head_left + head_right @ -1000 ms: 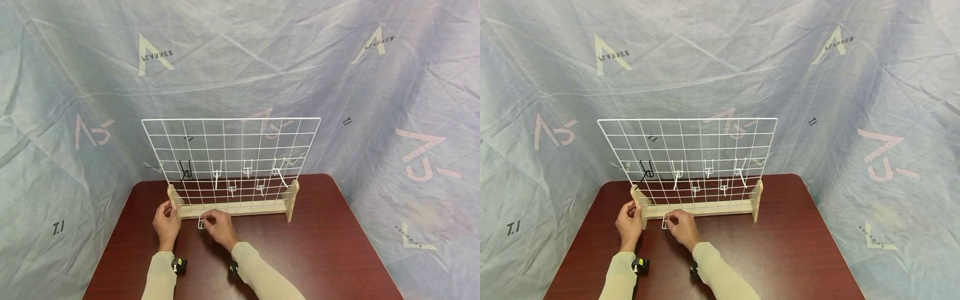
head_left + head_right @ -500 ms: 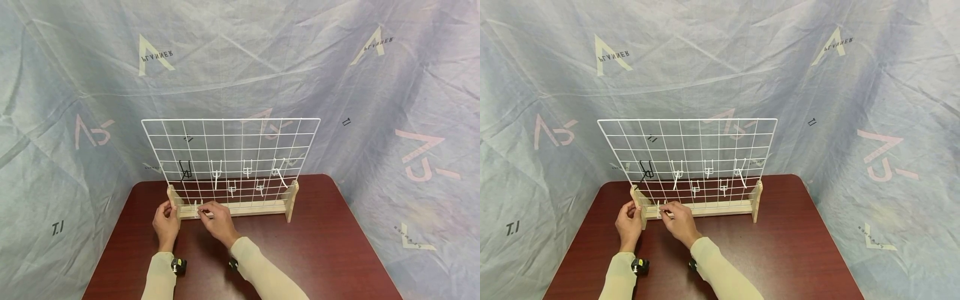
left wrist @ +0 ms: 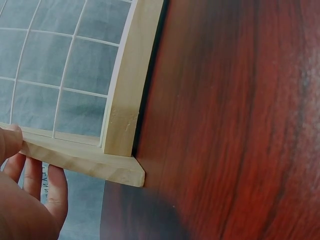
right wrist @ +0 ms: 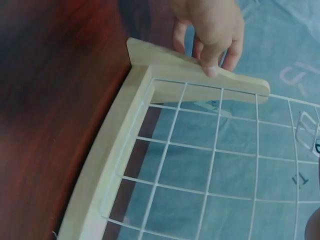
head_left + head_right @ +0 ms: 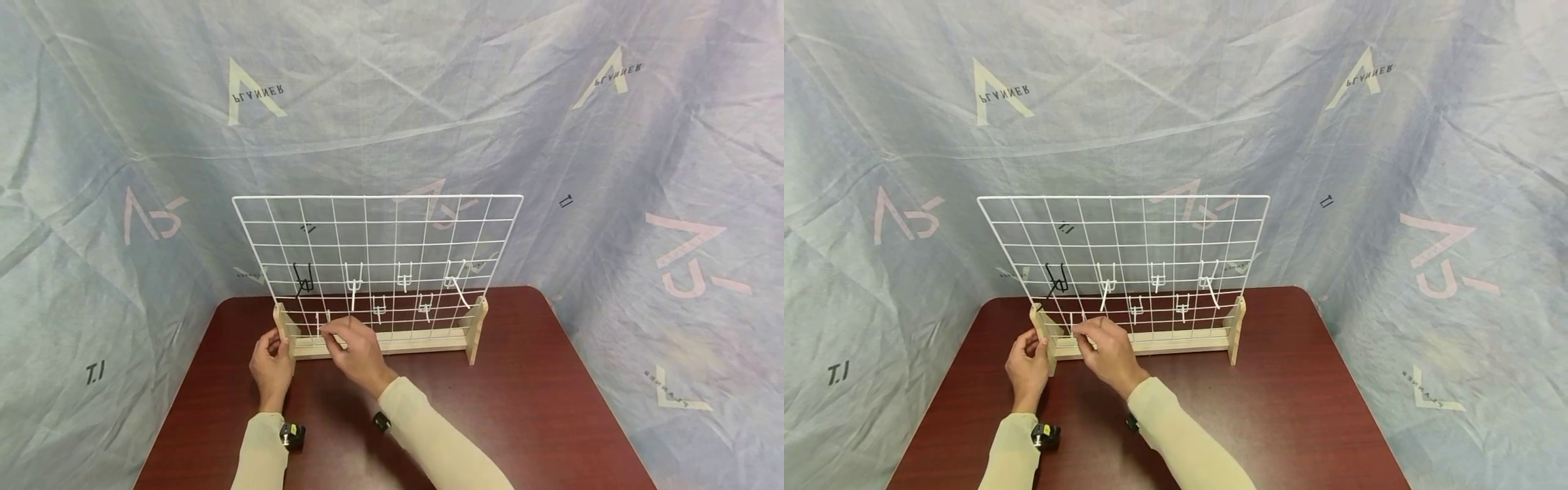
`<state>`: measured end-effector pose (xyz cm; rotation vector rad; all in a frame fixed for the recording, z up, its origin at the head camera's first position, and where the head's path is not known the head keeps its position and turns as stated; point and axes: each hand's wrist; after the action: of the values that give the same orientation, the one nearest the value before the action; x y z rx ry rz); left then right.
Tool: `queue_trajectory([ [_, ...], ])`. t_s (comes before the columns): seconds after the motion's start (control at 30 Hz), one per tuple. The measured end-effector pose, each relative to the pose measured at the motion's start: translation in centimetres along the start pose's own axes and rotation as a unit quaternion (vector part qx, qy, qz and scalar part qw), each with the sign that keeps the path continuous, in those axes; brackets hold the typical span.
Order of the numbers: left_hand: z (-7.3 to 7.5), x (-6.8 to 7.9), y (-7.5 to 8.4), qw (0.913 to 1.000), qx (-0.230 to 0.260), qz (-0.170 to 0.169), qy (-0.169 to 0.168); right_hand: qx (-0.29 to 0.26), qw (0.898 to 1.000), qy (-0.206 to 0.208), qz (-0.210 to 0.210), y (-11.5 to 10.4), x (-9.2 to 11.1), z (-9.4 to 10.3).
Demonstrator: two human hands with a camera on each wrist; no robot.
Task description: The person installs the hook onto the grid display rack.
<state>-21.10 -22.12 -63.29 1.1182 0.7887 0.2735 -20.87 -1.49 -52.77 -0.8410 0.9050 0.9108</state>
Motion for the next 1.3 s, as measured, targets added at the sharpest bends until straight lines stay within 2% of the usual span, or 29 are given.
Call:
queue_trajectory([
  [0.23,-0.1,0.0,-0.1,1.0000,0.003,-0.004,0.000,0.051,0.999,0.008,0.015,0.4,-0.9,0.1],
  [0.57,-0.1,-0.1,-0.1,0.9999,0.000,-0.011,0.006,0.113,0.994,-0.001,0.005,1.1,-1.9,-0.3],
  [0.83,-0.2,0.0,-0.2,0.9997,0.002,-0.019,0.015,0.185,0.982,-0.001,0.025,1.7,-1.9,-1.0],
  [1.03,-0.2,0.0,-0.2,0.9999,0.003,-0.010,0.008,0.198,0.980,-0.008,0.032,1.9,-1.7,-1.2],
  [1.3,-0.1,0.1,-0.1,0.9998,0.000,-0.015,0.009,0.204,0.978,0.012,0.030,1.9,-1.9,-0.9],
])
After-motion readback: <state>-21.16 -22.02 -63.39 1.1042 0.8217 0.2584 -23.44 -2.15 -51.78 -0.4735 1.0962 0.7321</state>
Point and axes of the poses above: each hand's wrist, its own x-axis away from the middle knuckle, its own z-axis out of the back of the hand, y = z × x
